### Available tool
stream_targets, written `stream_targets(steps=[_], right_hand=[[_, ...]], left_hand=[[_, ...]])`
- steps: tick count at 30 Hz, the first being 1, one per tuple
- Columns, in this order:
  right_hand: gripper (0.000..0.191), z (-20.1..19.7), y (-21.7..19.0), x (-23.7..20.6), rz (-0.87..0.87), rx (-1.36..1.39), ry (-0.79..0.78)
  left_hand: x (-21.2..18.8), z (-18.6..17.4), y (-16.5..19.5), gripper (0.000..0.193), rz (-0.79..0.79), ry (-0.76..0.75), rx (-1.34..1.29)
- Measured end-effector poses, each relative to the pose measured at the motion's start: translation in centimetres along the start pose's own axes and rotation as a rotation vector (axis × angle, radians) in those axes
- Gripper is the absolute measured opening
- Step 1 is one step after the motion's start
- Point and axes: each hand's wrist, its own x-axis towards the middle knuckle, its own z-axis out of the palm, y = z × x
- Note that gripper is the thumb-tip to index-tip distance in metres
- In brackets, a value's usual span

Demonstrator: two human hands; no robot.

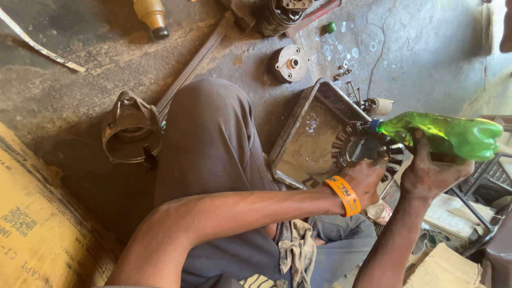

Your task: The person sits on the floor and cleans a motor stator by pouring liquid from a green plastic bottle into its slots and scrubbing with a toothbrush. The person repeatedly rotates the stator to treat different sections and continues scrubbing and pouring until the end of the clip.

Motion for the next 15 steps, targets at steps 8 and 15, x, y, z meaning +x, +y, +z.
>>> stream_targets(steps=[8, 15], right_hand=[[0.039, -1.7, 3.5, -0.6, -0.015, 0.063, -0.092], [0.038, -1.2, 2.9, -0.2, -0.06, -0.065, -0.065]], left_hand=[[0.0, -0.1, 0.1, 0.047, 0.035, 0.037, 0.011], [-0.1, -0.7, 0.4, 0.058, -0.043, -0.116, -0.02]])
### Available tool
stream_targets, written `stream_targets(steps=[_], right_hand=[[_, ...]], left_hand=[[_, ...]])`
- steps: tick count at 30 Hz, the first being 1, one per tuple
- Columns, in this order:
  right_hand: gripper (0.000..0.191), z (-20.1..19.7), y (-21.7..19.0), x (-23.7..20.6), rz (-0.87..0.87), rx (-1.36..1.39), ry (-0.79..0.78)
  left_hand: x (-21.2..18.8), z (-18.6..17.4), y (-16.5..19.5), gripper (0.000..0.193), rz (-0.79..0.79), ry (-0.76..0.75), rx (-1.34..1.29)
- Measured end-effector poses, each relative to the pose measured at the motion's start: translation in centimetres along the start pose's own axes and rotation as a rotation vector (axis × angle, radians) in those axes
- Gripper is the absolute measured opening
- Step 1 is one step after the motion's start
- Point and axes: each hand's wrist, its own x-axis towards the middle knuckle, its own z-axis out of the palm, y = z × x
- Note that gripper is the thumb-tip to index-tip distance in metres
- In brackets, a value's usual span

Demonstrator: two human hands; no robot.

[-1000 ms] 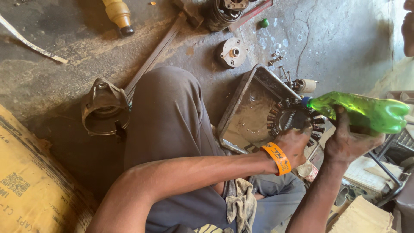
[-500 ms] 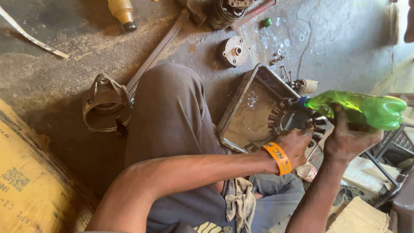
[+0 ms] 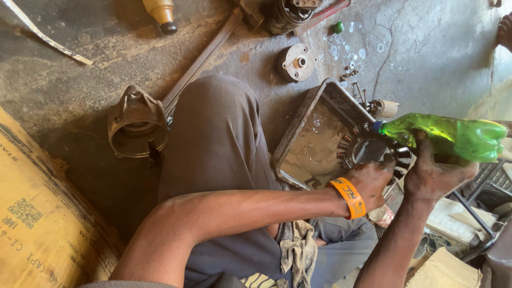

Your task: The person sits on the floor and cleans a motor stator by pouring liquid from a green plastic bottle into its slots and scrubbing with a toothbrush. The person repeatedly rotates the stator to treat different sections and continues scrubbing and pouring until the end of the clip.

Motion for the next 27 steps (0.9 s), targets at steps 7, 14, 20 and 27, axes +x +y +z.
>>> stream_targets(steps=[7, 14, 20, 27], right_hand=[[0.036, 0.0, -1.4, -0.1, 0.067, -0.005, -0.089], [0.044, 0.3, -0.6, -0.1, 0.016, -0.005, -0.084], [0.045, 0.6, -4.5, 0.2, 0.108, -0.068, -0.057], [0.046, -0.3, -4.5, -0.1, 0.217, 0.373, 0.118]], left_hand=[[0.3, 0.7, -0.5, 0.057, 0.079, 0.056, 0.026], [0.2, 1.6, -1.1, 0.051, 0.069, 0.067, 0.04], [0.2, 2.0, -1.2, 0.045, 0.04, 0.056, 0.082], [1.2, 0.5, -0.3, 0.044, -0.147, 0.104, -0.086]])
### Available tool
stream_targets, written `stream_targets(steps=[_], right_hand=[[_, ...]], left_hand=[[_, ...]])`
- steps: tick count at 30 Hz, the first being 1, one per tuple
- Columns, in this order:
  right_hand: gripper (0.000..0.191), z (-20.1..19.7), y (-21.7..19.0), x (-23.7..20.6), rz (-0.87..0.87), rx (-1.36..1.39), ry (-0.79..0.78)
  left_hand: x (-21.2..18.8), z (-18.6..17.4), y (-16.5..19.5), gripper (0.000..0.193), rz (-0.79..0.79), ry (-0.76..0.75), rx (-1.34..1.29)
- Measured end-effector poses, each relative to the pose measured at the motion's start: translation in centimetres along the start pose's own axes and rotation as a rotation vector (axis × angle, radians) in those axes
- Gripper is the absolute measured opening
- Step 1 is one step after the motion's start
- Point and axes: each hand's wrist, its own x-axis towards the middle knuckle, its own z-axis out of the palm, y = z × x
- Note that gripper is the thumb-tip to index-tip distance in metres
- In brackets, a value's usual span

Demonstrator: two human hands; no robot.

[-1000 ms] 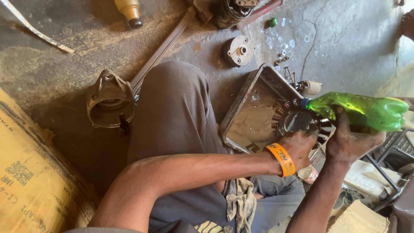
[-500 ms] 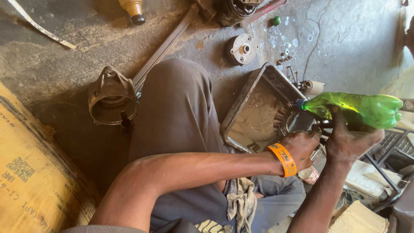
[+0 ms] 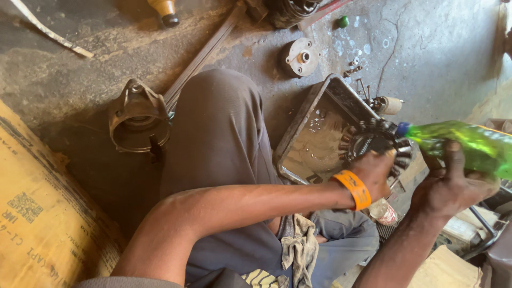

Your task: The person sits on the floor and cleans a motor stator by pouring liquid from a green plastic bottle into its slots and scrubbing with a toothbrush. The person repeatedly rotates the stator to treat different sections and continues scrubbing and pouring until the end of the clip.

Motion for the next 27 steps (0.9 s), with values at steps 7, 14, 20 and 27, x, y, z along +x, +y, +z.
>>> stream_targets(steps=[7, 14, 20, 27], right_hand=[[0.042, -4.9, 0.4, -0.4, 0.342, 0.689, 0.203], [0.051, -6.3, -2.1, -4.3, -0.128, -0.113, 0.065], [0.049, -5.0, -1.9, -5.5, -0.138, -0.18, 0.162], [0.053, -3.8, -1.3, -6.8, -0.131, -0.08, 0.103]], left_hand=[[3.2, -1.7, -0.3, 0.029, -0.269, 0.16, -0.349], [4.6, -1.1, -2.2, 0.019, -0.232, 0.162, -0.493], [5.4, -2.2, -2.6, 0.017, -0.295, 0.262, -0.294], [6.3, -4.1, -1.7, 0.015, -0.396, 0.322, -0.412]])
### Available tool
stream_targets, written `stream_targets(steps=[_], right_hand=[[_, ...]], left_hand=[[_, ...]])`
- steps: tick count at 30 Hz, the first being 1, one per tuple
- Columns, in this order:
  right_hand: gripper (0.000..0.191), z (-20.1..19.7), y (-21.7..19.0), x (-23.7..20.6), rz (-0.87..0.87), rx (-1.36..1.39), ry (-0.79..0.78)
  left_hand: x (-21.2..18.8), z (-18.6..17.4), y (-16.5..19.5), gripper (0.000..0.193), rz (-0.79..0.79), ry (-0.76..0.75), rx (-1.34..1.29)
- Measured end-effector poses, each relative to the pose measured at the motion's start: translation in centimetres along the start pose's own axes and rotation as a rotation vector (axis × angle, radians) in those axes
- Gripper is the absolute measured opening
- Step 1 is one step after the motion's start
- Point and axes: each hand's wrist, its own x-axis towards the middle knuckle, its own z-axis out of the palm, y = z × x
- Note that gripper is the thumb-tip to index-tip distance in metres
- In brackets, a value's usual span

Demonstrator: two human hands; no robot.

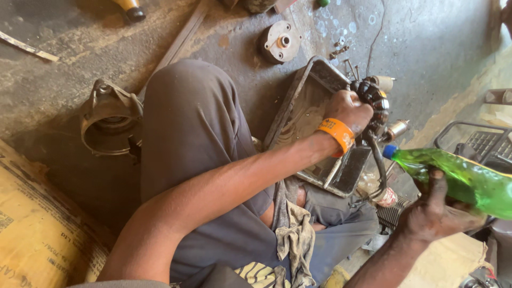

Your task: The person sits on the floor and cleans a motor stator by pouring liquid from a green plastic bottle into its slots and scrubbing with a toothbrush. The person repeatedly rotates the stator to treat different sections and continues scrubbing and pouring until the end of the clip.

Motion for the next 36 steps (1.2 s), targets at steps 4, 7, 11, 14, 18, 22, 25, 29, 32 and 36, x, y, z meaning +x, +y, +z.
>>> stream_targets(steps=[4, 7, 11, 14, 18, 22, 25, 29, 32, 36], right_hand=[[0.055, 0.2, 1.2, -1.2, 0.028, 0.03, 0.019], [0.055, 0.2, 2.6, -1.9, 0.084, 0.151, 0.115], [0.049, -0.5, 4.6, -2.4, 0.104, 0.107, 0.154], [0.05, -1.4, 6.0, -3.1, 0.12, 0.093, 0.19], [0.06, -1.9, 7.4, -3.3, 0.089, 0.211, 0.224], [0.062, -0.7, 7.7, -3.3, 0.285, 0.429, 0.231], [0.054, 0.2, 6.9, -3.4, 0.52, 0.796, 0.318], [0.042, 0.3, 5.2, -4.1, 0.469, 0.675, 0.339], [0.047, -0.2, 4.6, -5.0, 0.308, 0.401, 0.34], [0.042, -1.0, 5.4, -6.1, 0.268, 0.047, 0.31]], left_hand=[[0.3, -0.3, 0.4, 0.02, -0.019, -0.066, -0.365], [0.5, -0.5, 0.1, 0.019, -0.031, -0.007, -0.245], [0.8, -0.5, -0.1, 0.019, -0.004, -0.004, -0.38], [0.6, -0.8, 0.1, 0.019, 0.012, 0.048, -0.247], [-0.2, -1.5, 1.3, 0.015, -0.029, 0.002, -0.415], [-0.9, -2.1, 2.0, 0.024, -0.191, -0.078, -0.437], [-1.0, -3.2, 1.2, 0.03, -0.052, -0.05, -0.262], [0.0, -4.2, 0.4, 0.02, -0.06, -0.087, -0.215], [1.1, -5.6, 0.7, 0.013, -0.186, -0.252, -0.393], [1.2, -6.5, 1.5, 0.017, -0.215, -0.41, -0.356]])
